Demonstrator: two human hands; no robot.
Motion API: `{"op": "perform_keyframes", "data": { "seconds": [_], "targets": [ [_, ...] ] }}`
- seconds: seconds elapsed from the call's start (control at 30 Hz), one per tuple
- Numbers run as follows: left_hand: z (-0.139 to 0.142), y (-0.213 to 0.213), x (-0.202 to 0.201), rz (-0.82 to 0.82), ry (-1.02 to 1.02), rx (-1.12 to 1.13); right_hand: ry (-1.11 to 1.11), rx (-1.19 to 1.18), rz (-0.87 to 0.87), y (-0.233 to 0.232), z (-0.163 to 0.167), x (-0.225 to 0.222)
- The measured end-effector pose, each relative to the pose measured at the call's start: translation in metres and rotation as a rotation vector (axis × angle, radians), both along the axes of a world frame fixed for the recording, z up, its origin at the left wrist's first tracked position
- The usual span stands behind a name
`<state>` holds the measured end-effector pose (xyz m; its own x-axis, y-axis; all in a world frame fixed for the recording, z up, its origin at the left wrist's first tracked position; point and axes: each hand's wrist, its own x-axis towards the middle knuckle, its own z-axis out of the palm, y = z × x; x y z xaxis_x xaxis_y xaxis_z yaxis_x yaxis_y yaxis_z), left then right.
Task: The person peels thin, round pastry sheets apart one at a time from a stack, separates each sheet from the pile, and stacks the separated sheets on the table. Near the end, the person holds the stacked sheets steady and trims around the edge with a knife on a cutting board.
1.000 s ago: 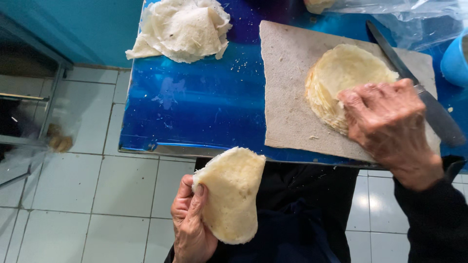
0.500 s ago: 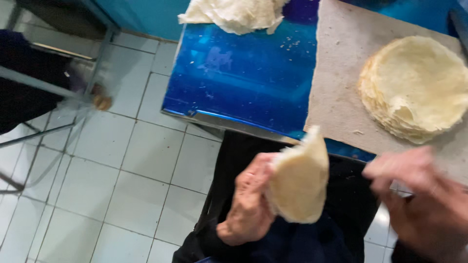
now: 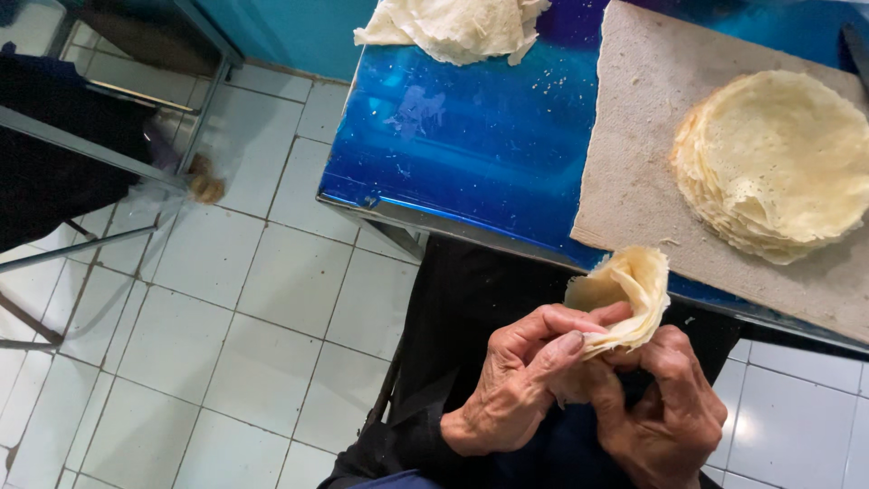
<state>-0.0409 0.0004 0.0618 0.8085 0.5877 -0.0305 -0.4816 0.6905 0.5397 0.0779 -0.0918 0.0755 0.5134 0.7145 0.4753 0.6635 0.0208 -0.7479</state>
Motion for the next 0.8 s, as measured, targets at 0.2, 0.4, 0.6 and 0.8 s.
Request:
{"op": "perform_keyframes", "data": {
  "seconds": [0.2,0.4,0.6,0.8],
  "targets": [
    [-0.005,-0.005,0.004,0.083,0.031,0.154,0.165,0.052,0.051,0.002,-0.002,0.0],
    [-0.009,-0.008,0.008,0.12,0.04,0.273,0.29,-0.134,-0.136,-0.005,-0.004,-0.001],
    [-0.011,-0.007,0.014,0.078,0.051,0.194,0.189,0.055,-0.007,-0.015,-0.018,0.007],
    [-0.02,-0.007,0.021,0.125,0.123,0.087,0.787,0.156,0.125,-0.026,-0.031,0.021]
  ]
}}
